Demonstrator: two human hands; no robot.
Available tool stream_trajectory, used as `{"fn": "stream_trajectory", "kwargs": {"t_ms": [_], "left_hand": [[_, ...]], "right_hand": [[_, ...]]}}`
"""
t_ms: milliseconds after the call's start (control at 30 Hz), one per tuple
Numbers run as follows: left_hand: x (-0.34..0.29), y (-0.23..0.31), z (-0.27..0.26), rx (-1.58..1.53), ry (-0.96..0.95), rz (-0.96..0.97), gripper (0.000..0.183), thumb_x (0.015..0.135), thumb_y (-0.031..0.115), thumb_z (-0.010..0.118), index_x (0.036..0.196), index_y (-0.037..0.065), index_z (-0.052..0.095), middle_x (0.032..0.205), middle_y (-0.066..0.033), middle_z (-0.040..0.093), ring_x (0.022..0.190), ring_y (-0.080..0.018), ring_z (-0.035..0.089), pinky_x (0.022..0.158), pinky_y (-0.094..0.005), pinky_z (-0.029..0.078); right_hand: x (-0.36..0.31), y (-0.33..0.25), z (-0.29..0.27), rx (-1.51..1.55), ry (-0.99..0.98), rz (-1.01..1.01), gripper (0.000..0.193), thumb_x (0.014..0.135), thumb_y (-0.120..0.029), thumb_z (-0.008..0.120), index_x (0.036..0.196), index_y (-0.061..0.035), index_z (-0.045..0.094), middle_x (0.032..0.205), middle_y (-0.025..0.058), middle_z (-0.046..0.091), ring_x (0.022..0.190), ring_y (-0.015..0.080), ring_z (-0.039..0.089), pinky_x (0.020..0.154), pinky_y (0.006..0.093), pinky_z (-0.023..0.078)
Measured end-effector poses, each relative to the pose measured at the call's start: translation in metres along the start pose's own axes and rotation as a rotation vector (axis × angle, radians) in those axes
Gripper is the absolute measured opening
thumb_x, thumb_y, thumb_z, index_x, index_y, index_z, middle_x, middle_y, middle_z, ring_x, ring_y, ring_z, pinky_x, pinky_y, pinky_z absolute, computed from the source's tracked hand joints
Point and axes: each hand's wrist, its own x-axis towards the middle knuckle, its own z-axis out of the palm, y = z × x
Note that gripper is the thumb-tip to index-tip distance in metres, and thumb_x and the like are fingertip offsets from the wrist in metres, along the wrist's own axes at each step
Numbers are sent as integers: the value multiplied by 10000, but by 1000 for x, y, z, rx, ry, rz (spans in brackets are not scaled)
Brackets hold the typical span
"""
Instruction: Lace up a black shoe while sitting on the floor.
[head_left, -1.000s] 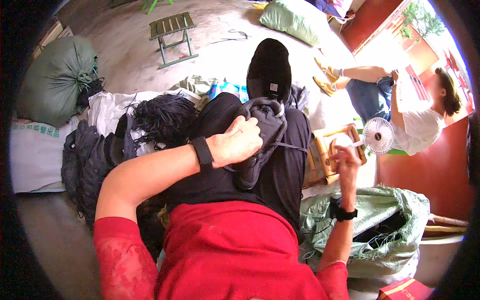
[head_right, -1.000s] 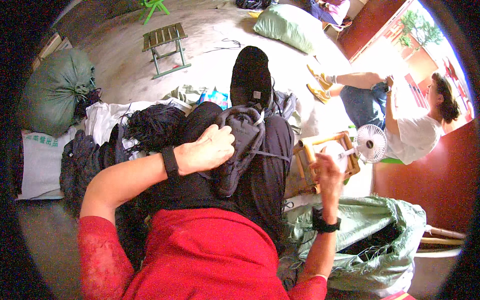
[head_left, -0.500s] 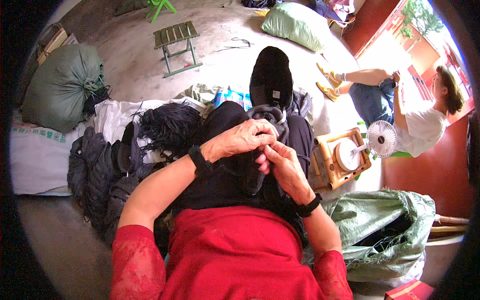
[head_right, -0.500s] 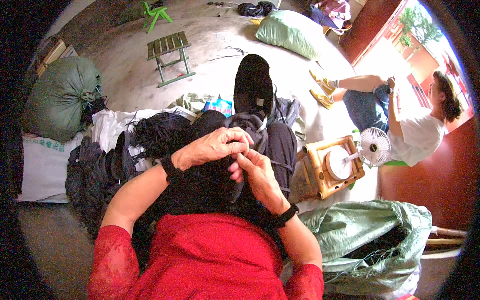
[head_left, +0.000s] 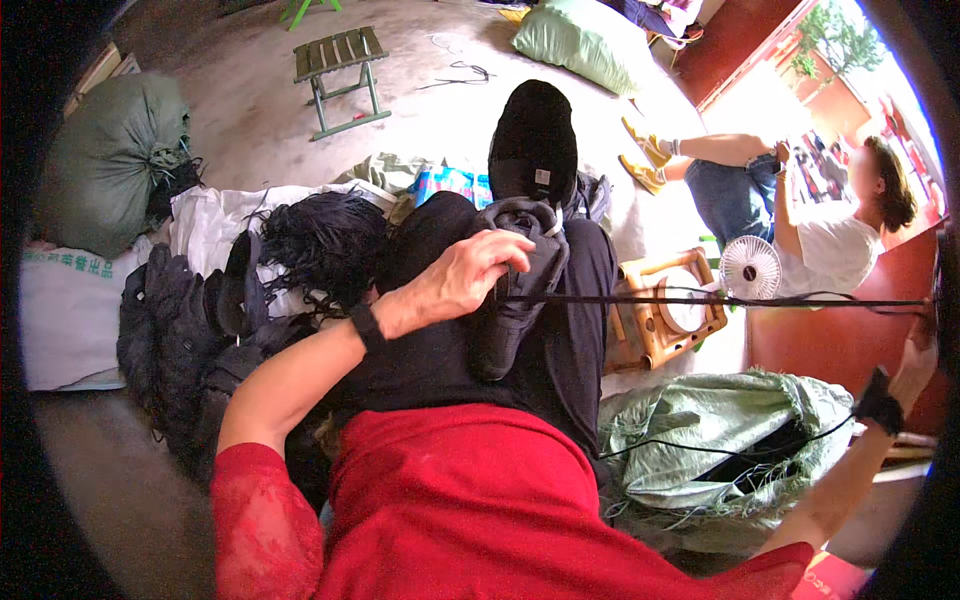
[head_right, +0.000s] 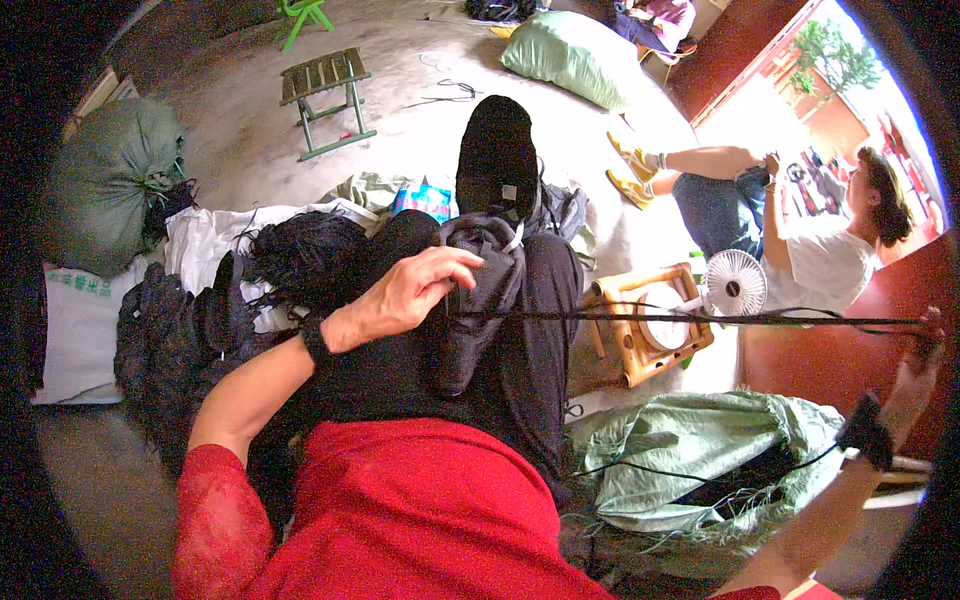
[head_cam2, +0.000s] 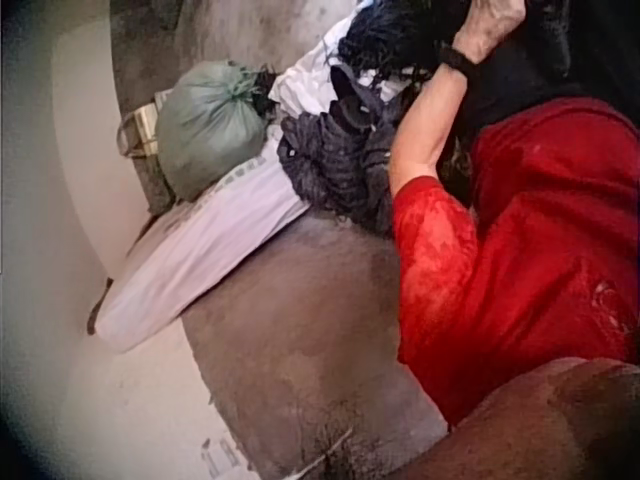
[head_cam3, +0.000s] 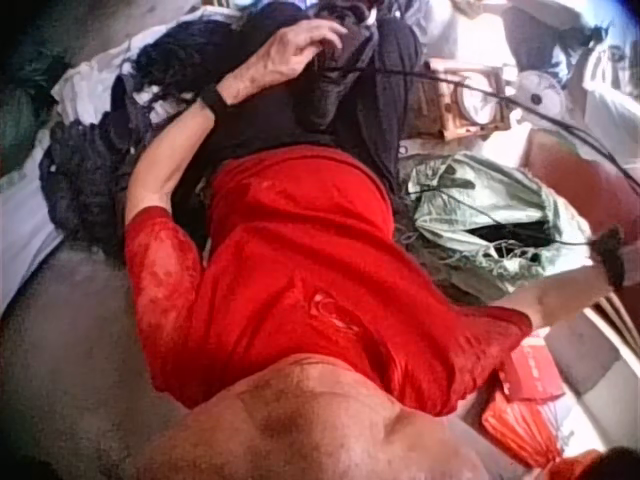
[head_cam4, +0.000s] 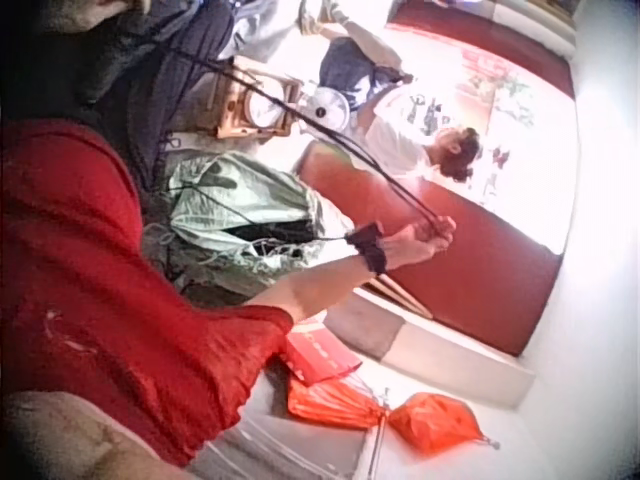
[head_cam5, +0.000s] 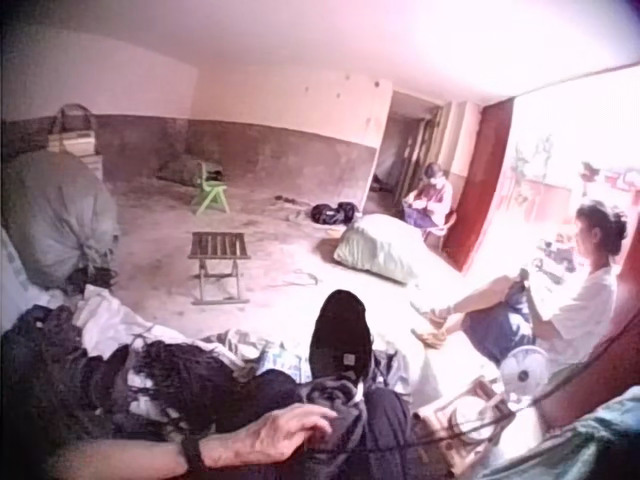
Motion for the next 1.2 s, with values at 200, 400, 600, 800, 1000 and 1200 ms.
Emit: {"fn": "stream_trajectory", "kwargs": {"t_ms": [200,400,600,800,1000,1200], "left_hand": [[-33,13,-2,497,-60,129,171,742,33,661,907,61,625,896,-68,554,832,-245,571,744,-337,516],[-32,12,12,629,-150,128,85,740,58,635,809,60,585,865,-69,532,829,-241,560,727,-332,511],[-28,12,14,448,-31,85,94,724,64,636,774,58,556,887,-80,505,806,-236,544,662,-325,510],[-35,9,22,786,27,175,128,716,70,619,822,51,549,932,-82,522,833,-212,563,669,-277,540],[-41,-4,12,872,-129,319,146,720,121,601,843,58,553,1023,-80,553,907,-204,576,724,-275,540],[-51,-5,-9,797,-271,501,181,731,153,582,847,16,599,1089,-105,542,1045,-235,548,840,-316,509]], "right_hand": [[-45,103,28,283,-133,174,313,998,-266,461,1214,-64,565,1363,202,500,1296,311,456,1125,448,337],[-62,112,63,193,-8,219,325,1008,-255,437,1250,-44,489,1404,230,437,1316,337,424,1131,459,322],[-72,144,76,324,-144,374,331,1007,-259,442,1259,-52,499,1390,220,457,1311,327,431,1121,460,322],[-92,158,113,372,-349,409,356,1010,-252,439,1294,-43,489,1396,211,456,1302,322,442,1119,458,329],[-45,123,74,99,-108,330,343,1013,-194,426,1299,-9,466,1404,225,438,1318,333,417,1130,468,325],[31,24,-38,341,-218,192,366,995,-113,449,1323,38,391,1391,261,433,1317,342,415,1133,460,340]]}}
